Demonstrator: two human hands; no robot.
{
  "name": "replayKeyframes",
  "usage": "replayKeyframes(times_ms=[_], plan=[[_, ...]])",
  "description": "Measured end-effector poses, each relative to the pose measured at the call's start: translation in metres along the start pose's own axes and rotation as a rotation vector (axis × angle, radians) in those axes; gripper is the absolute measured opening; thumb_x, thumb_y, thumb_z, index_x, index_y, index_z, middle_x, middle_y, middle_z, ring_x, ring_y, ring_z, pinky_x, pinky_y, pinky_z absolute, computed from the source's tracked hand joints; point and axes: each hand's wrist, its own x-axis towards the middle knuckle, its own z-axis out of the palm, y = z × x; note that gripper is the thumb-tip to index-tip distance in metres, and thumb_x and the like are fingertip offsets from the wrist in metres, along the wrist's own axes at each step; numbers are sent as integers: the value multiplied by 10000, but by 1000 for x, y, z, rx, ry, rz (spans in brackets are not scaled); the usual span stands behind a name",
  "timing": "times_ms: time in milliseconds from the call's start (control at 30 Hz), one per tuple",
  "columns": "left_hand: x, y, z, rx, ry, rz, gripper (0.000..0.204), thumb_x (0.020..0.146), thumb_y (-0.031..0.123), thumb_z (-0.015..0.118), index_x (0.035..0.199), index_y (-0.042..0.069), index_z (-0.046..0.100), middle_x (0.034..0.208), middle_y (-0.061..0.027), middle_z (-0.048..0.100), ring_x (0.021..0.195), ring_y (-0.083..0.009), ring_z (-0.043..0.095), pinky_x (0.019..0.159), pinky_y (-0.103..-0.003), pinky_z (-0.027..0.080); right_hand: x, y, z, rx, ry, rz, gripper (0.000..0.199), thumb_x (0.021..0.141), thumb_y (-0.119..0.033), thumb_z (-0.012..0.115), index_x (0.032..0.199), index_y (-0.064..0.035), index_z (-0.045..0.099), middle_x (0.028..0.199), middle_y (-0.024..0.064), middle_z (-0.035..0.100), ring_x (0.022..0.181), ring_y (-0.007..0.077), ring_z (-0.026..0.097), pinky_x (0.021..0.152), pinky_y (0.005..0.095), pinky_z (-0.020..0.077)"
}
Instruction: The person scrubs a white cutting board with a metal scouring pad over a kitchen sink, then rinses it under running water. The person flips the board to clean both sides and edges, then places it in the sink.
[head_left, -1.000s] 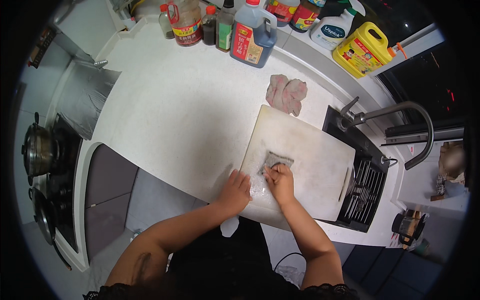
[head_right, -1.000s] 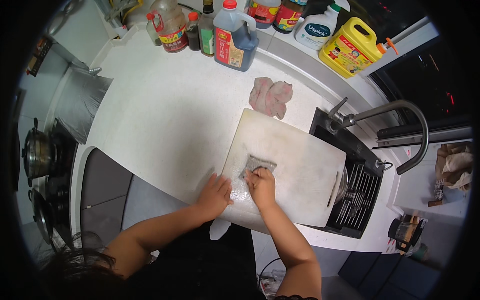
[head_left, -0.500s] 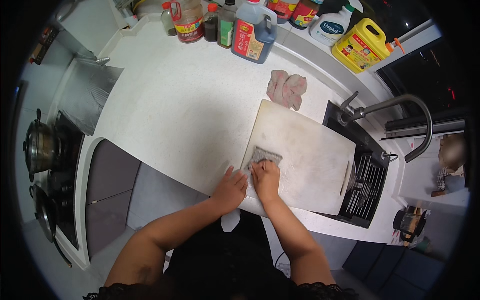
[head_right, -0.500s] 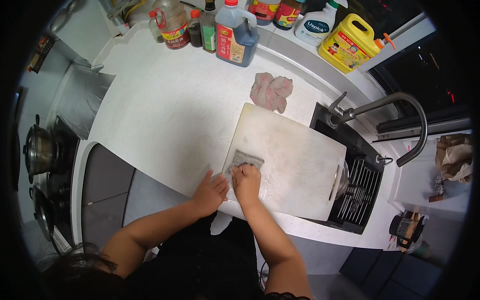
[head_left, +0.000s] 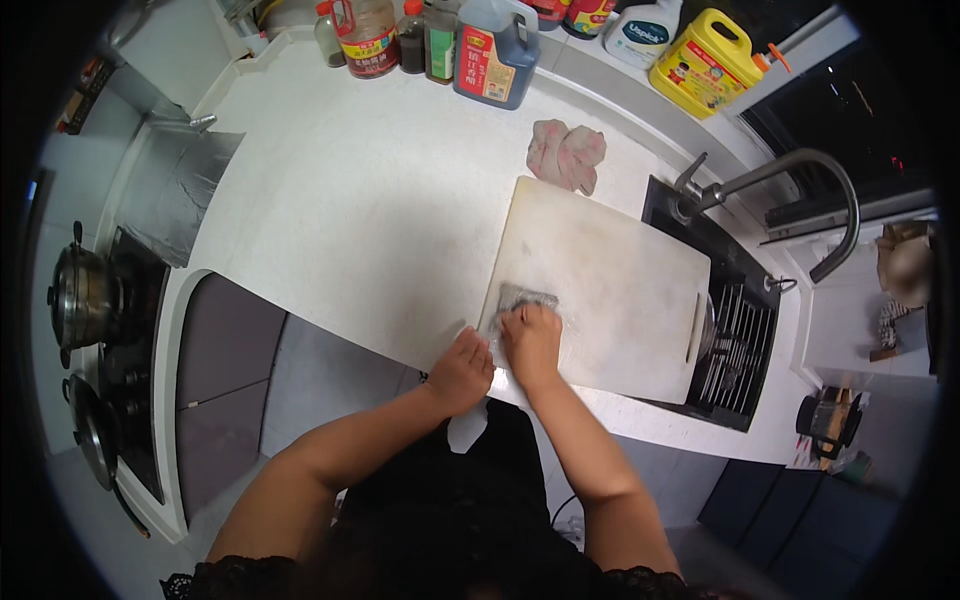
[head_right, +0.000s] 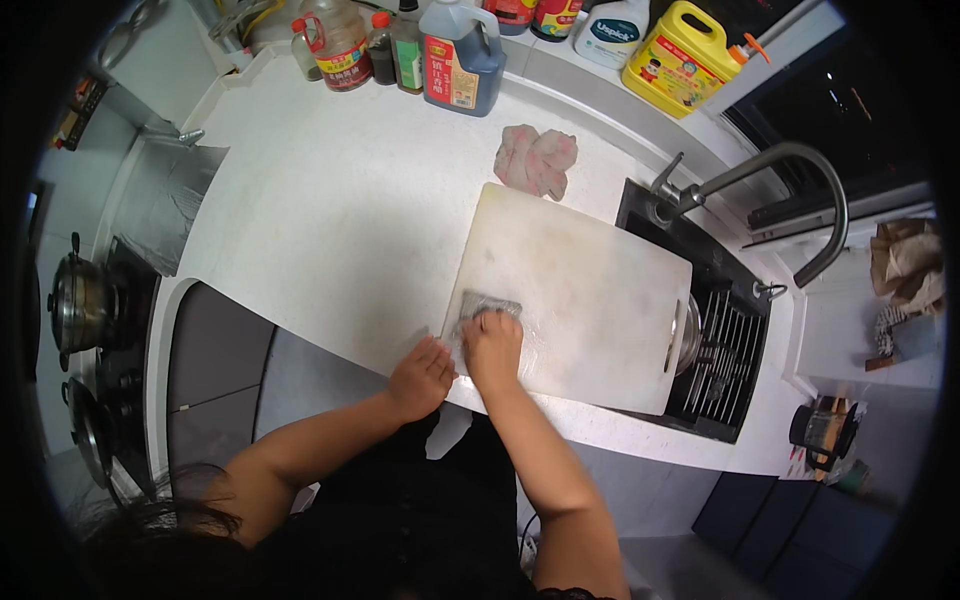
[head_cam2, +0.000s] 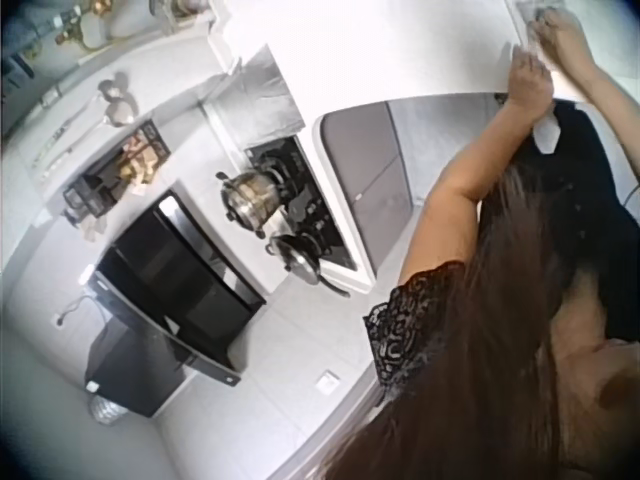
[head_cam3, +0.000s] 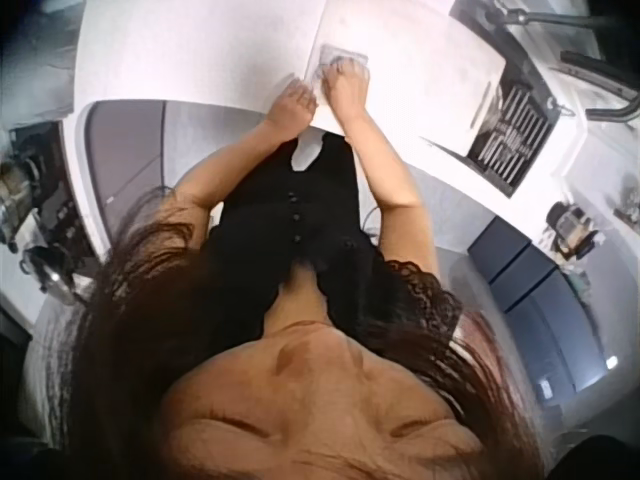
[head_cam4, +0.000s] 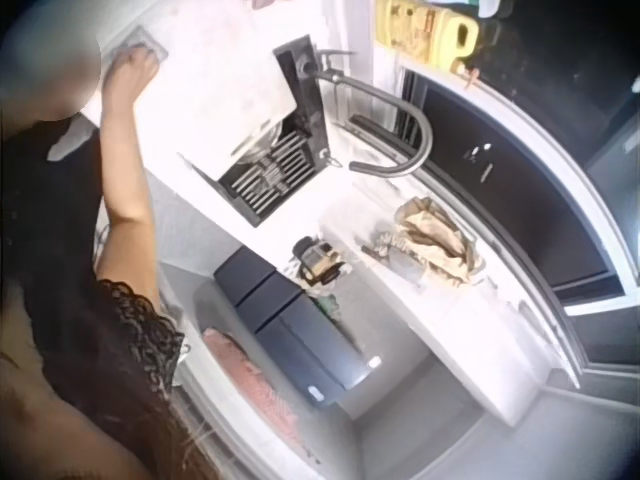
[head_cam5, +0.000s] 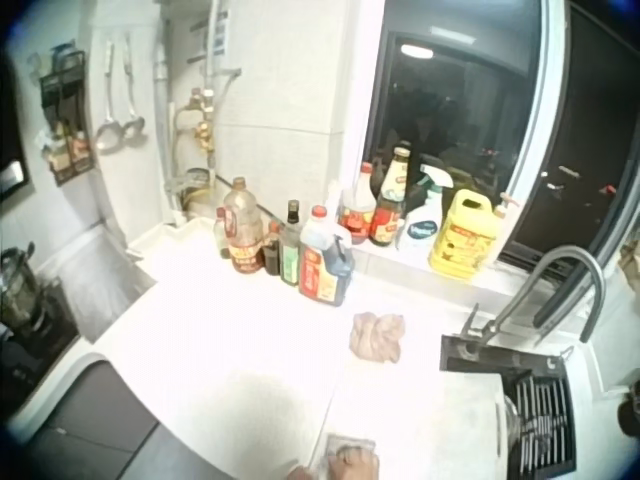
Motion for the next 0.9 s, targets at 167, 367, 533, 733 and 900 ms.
replayKeyframes(times_ms=[167, 367, 533, 733, 900], plan=[[-5, 6, 16, -187, 34, -162, 202, 770, 183, 633, 810, -10, 674, 931, -190, 674, 958, -321, 630, 1001, -491, 417, 27, 3, 11, -109, 35, 126, 92, 708, -126, 668, 792, -108, 702, 777, 47, 564, 833, 252, 534, 761, 402, 405], [-3, 7, 10, -220, -14, -205, 208, 750, 186, 649, 822, -5, 690, 927, -180, 681, 955, -314, 631, 988, -481, 427, 13, -9, 11, -140, -7, 145, 90, 712, -138, 668, 787, -105, 705, 784, 48, 577, 837, 260, 547, 758, 401, 409], [-1, 3, 19, -311, -45, -259, 213, 745, 193, 651, 820, -1, 701, 936, -176, 686, 970, -310, 633, 994, -482, 423, 21, -7, 18, -89, 0, 267, 107, 706, -140, 691, 799, -92, 709, 800, 66, 596, 860, 270, 559, 750, 414, 414], [6, 1, -1, -208, 1, -158, 226, 747, 200, 645, 822, -6, 700, 936, -175, 688, 963, -302, 637, 990, -486, 424, 12, -12, 14, -95, -11, 313, 147, 684, -138, 725, 820, -81, 718, 787, 80, 607, 858, 283, 578, 764, 428, 424], [11, 4, -11, -302, -60, -234, 230, 748, 198, 645, 819, -14, 698, 928, -181, 689, 958, -307, 636, 993, -496, 421, 6, -11, 5, -91, -44, 332, 136, 690, -126, 723, 818, -80, 713, 800, 83, 611, 864, 280, 588, 777, 427, 425]])
